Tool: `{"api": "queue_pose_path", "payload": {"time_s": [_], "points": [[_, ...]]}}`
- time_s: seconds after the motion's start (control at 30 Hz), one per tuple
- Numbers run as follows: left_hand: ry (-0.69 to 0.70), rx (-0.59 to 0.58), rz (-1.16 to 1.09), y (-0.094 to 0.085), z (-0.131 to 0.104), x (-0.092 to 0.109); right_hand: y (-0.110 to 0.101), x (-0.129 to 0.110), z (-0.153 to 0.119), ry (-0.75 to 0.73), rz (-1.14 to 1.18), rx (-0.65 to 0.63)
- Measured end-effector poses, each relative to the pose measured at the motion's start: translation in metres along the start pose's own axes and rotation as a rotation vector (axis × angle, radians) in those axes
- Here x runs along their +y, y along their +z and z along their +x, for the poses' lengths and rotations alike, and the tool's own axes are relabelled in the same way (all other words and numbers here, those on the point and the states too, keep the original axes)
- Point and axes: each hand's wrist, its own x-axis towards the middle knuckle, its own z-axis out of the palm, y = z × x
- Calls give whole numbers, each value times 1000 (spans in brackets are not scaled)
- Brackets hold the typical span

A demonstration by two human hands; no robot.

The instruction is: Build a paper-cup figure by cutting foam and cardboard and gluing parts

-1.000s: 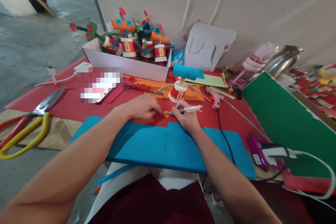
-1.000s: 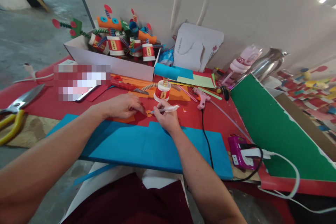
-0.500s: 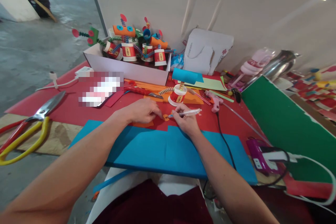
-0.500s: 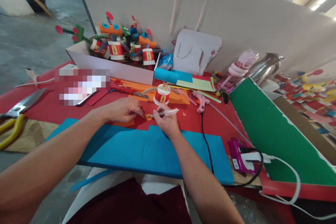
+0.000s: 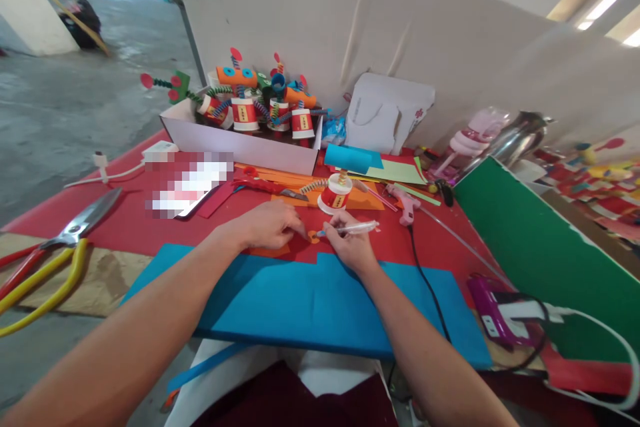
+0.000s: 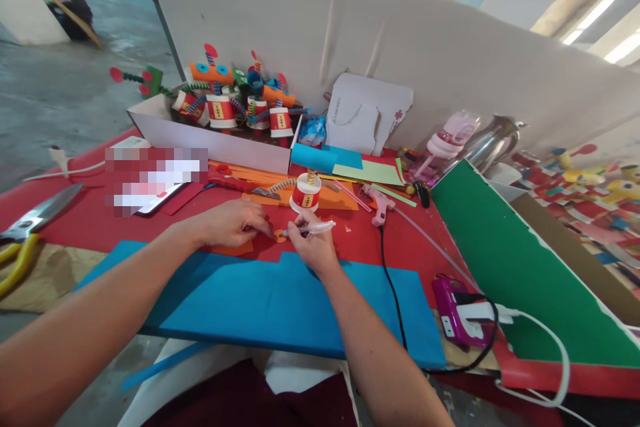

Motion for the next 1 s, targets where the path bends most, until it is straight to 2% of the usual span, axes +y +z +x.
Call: {"api": "queue_pose_path", "payload": {"time_s": [1.0], "points": [[8, 41, -12, 7, 1, -6, -3, -1, 0, 13, -29, -40]]}}
